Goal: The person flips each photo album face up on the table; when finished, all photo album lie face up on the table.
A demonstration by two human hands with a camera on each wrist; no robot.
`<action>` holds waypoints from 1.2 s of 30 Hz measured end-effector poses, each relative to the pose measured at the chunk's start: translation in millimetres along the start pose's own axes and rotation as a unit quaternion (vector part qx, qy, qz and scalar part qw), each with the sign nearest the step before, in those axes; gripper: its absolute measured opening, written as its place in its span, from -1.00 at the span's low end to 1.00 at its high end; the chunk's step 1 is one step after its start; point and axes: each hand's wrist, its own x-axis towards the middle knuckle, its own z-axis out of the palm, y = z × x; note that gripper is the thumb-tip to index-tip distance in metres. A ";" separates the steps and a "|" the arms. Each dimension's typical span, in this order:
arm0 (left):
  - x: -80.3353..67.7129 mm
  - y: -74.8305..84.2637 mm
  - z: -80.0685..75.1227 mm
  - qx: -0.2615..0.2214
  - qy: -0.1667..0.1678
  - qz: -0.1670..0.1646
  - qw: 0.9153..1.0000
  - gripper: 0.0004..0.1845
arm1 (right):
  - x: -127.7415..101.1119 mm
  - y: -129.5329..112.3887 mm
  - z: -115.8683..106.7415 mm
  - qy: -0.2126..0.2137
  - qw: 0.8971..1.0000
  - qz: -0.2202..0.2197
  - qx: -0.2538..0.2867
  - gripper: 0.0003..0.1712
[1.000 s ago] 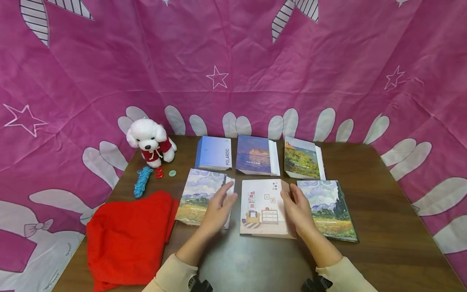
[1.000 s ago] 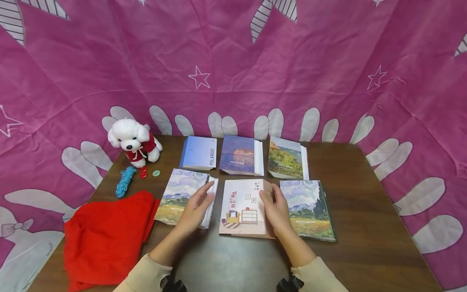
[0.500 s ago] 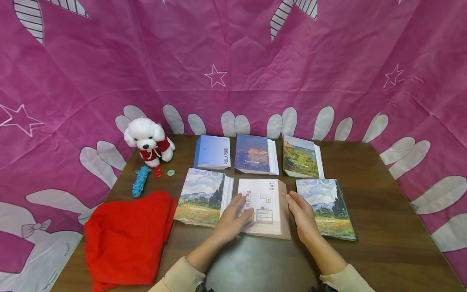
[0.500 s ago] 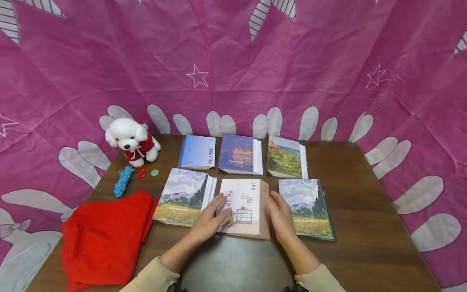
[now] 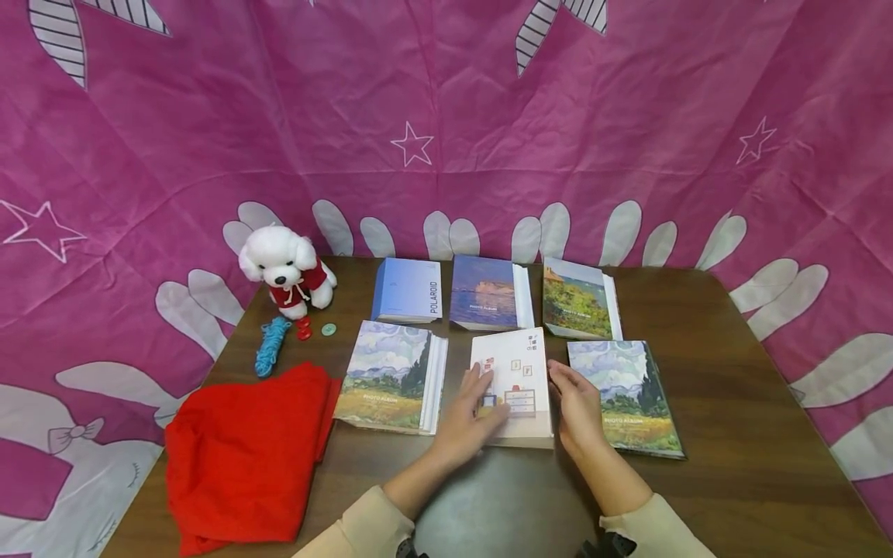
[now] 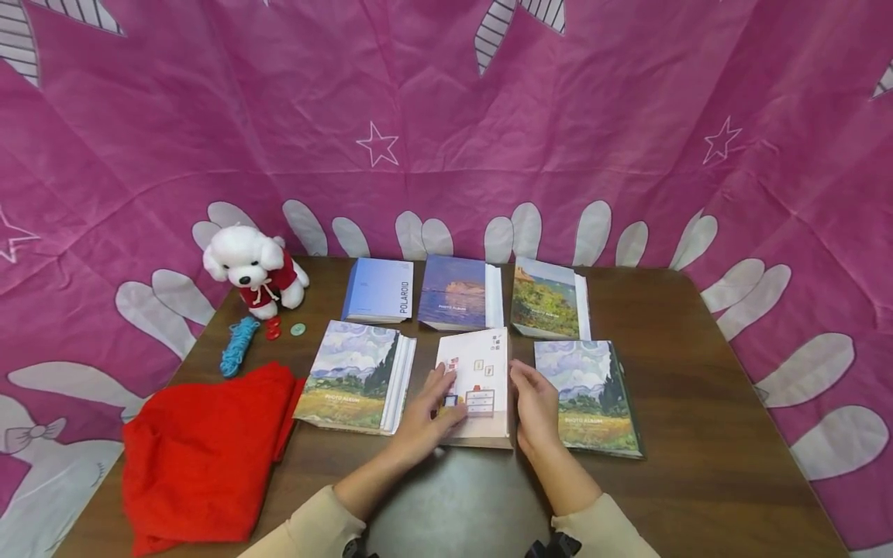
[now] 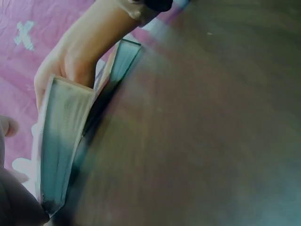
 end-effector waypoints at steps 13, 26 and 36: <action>12.6 16.5 19.2 -0.069 -0.050 -0.003 0.996 -0.30 | 8.0 -27.9 -16.0 -0.079 0.994 0.034 0.068 -0.62; 20.8 40.2 -21.1 -0.156 -0.009 0.098 0.983 -0.27 | 0.2 -19.7 4.5 -0.138 0.988 -0.046 -0.046 -0.41; 14.2 18.2 -39.0 -0.118 0.014 0.047 0.992 -0.25 | 9.6 -1.9 6.4 -0.165 0.982 0.026 -0.086 -0.28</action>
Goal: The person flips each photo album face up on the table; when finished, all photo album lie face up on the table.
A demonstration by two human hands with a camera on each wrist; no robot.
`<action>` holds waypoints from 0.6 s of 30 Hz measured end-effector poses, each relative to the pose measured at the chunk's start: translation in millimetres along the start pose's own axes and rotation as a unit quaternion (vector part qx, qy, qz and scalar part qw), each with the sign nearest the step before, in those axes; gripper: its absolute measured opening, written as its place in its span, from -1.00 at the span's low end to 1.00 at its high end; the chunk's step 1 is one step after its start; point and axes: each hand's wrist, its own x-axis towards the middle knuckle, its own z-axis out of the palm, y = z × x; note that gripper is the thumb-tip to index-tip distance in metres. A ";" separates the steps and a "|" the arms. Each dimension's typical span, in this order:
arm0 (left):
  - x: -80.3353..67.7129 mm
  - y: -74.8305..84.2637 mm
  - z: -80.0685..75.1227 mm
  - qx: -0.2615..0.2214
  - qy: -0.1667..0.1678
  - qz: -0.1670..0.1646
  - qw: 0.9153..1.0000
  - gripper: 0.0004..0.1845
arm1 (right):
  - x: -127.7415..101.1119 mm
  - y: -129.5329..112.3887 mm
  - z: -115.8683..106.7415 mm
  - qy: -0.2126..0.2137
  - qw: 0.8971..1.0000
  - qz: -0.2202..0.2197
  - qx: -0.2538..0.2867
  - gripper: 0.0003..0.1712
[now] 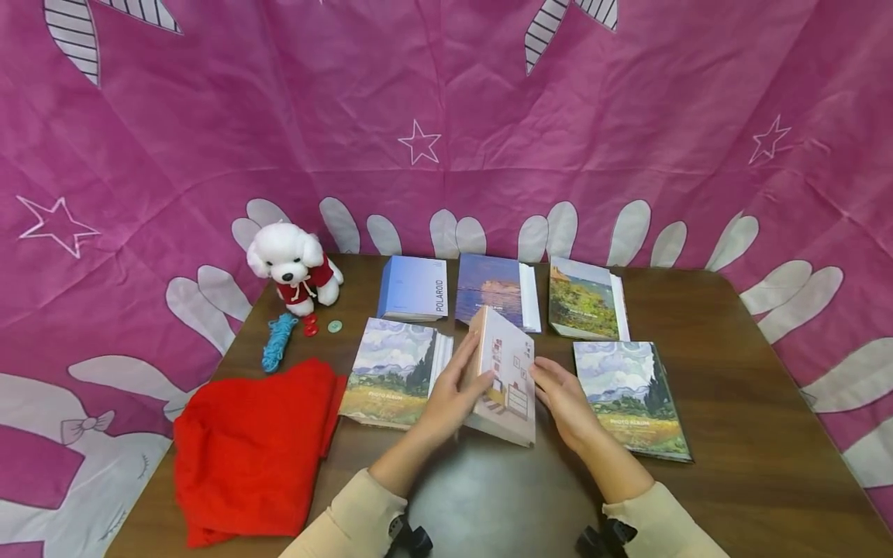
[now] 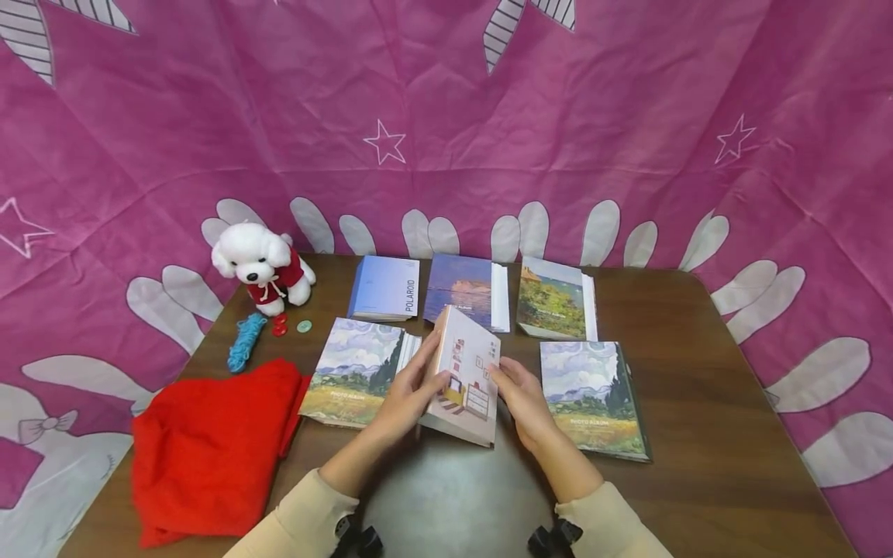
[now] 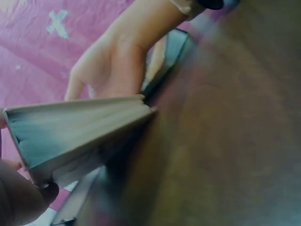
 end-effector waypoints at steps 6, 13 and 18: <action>-4.7 -14.3 4.8 -0.042 -0.003 -0.041 0.998 -0.18 | -2.3 1.5 -3.2 0.018 1.000 -0.007 -0.010 -0.29; -7.8 -20.3 8.9 0.027 0.026 -0.075 0.996 -0.14 | -3.6 2.8 -5.6 0.037 0.999 -0.005 -0.008 -0.36; -6.2 -19.0 7.5 0.134 0.024 -0.053 0.989 -0.12 | -3.4 3.0 -8.4 0.032 0.999 -0.006 0.008 -0.36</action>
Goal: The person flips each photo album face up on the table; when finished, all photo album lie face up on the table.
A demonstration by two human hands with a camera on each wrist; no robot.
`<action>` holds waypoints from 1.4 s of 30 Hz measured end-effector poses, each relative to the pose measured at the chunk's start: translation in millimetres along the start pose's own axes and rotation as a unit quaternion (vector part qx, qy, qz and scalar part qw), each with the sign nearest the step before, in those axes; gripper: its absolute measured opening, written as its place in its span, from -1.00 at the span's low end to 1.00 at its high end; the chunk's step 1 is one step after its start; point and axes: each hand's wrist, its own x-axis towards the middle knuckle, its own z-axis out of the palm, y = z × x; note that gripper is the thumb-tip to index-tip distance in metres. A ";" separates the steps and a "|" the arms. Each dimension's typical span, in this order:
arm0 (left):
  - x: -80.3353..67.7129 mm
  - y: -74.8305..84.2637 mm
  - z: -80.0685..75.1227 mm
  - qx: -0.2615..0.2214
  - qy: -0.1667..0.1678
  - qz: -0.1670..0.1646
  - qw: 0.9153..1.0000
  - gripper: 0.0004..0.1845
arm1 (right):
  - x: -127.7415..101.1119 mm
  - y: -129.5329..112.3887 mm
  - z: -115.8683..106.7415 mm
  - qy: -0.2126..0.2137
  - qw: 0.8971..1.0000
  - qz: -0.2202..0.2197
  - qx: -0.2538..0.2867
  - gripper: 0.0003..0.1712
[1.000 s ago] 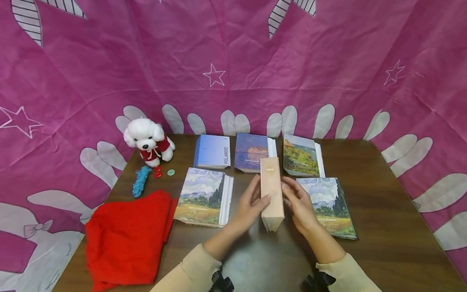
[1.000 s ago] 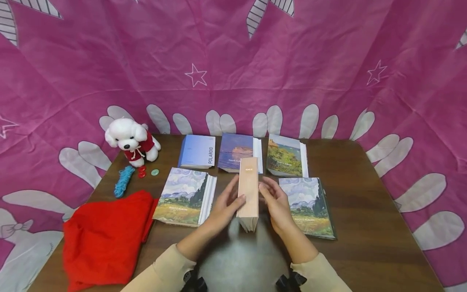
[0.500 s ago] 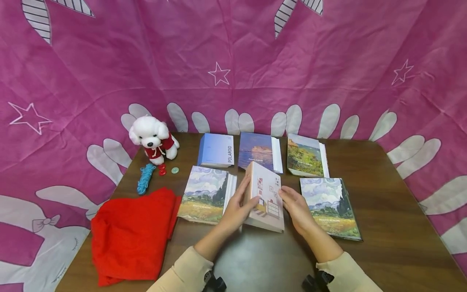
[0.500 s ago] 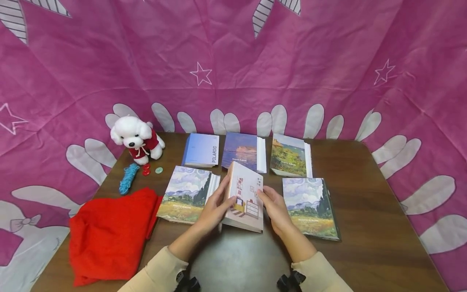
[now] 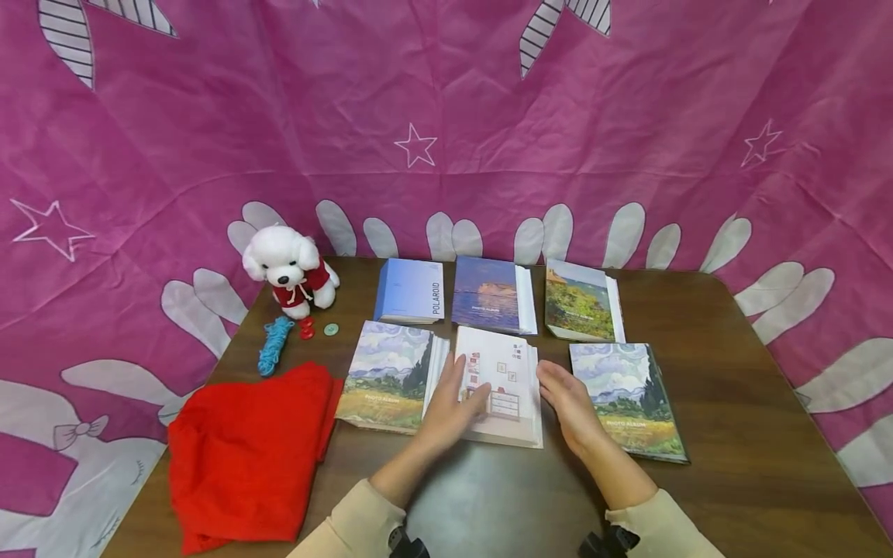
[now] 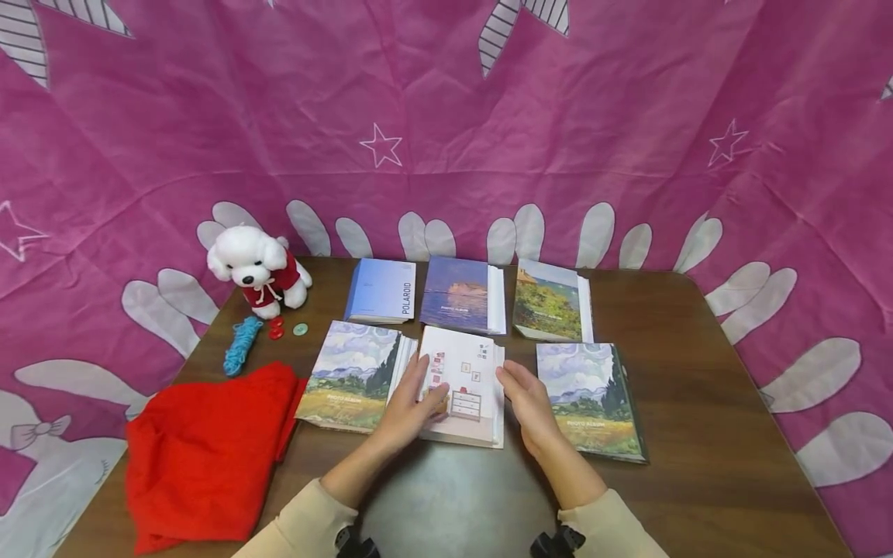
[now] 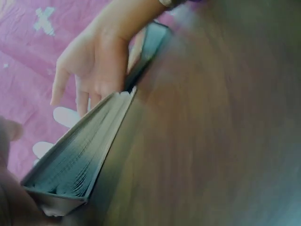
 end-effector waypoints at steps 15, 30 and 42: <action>21.4 39.6 26.3 0.051 -0.025 0.097 0.994 -0.19 | -13.1 -25.5 -39.4 0.044 0.994 -0.092 -0.043 -0.37; 9.5 48.6 103.0 0.015 -0.125 0.064 0.990 -0.27 | -16.5 -29.3 -123.5 0.202 0.930 -0.034 -0.305 -0.22; -2.2 53.1 127.0 -0.005 -0.136 0.019 0.991 -0.15 | -28.2 -19.3 -132.1 0.128 0.959 0.024 -0.251 -0.07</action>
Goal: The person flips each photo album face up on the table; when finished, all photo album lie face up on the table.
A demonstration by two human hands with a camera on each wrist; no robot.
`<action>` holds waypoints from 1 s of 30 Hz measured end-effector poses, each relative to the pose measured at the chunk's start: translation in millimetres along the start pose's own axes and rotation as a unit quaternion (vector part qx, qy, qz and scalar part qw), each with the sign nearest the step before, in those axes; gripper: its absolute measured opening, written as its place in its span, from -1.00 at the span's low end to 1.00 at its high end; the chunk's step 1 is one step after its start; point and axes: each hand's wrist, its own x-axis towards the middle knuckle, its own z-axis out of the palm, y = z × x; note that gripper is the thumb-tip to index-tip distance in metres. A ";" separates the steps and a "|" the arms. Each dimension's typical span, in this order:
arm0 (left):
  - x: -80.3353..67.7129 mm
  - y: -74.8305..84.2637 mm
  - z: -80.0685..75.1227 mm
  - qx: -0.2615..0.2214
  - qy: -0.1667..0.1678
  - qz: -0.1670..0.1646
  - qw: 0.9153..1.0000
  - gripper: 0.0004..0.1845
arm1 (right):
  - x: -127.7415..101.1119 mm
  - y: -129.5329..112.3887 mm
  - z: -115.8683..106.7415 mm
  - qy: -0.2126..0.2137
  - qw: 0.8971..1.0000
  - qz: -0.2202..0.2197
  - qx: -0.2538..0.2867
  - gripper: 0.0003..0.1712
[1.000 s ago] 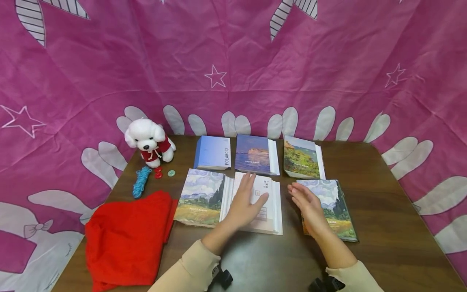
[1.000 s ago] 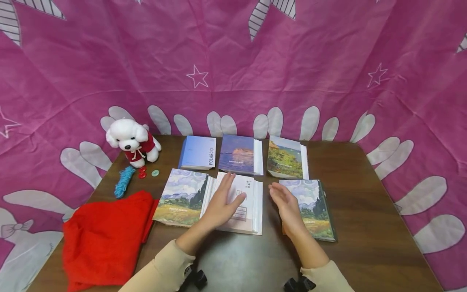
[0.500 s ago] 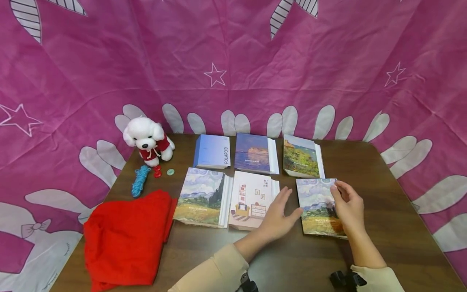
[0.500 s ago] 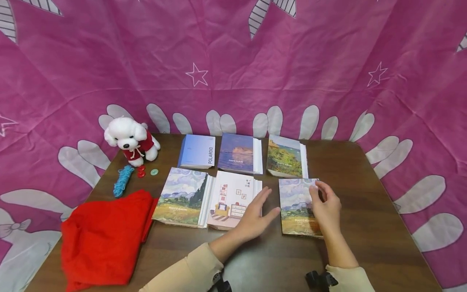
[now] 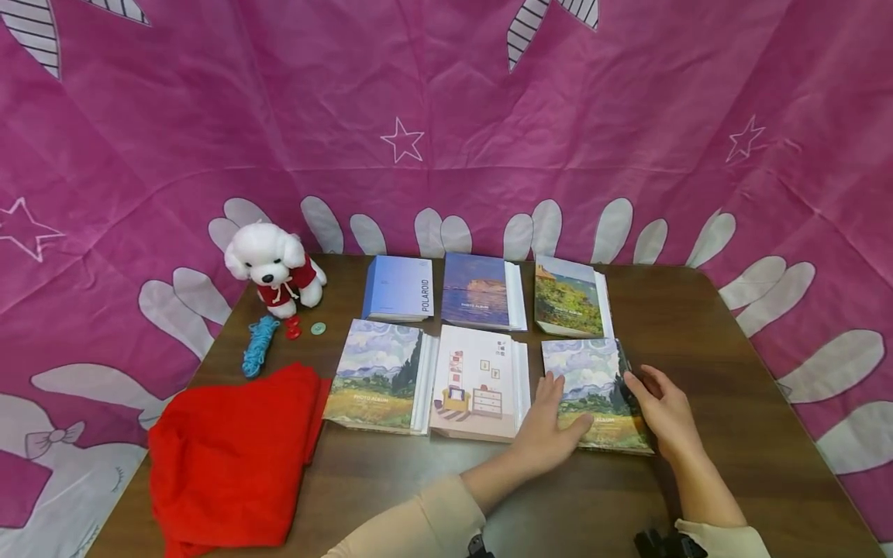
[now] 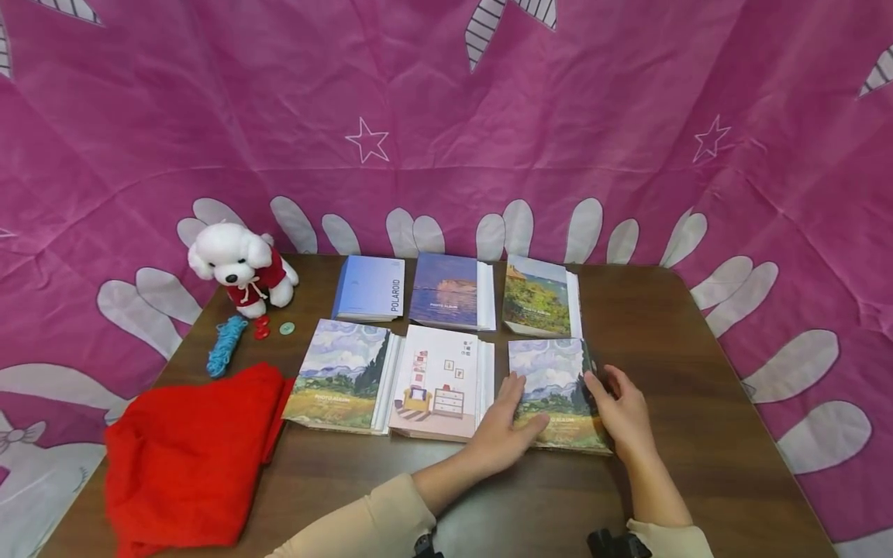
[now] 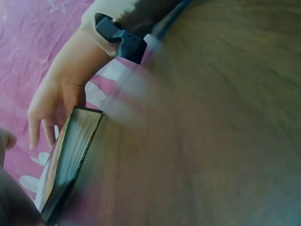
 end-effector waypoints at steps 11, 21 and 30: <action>8.3 8.3 24.0 0.013 0.006 0.000 1.000 -0.10 | 3.0 14.4 -16.2 0.007 0.946 0.031 0.323 -0.78; 23.8 15.9 14.7 0.000 -0.034 0.018 0.999 -0.16 | 3.7 -5.5 -30.6 -0.032 0.906 -0.027 0.421 -0.71; 26.6 28.9 -6.0 -0.143 0.040 0.080 0.986 -0.33 | -6.1 -14.1 8.1 -0.071 0.915 -0.095 0.385 -0.73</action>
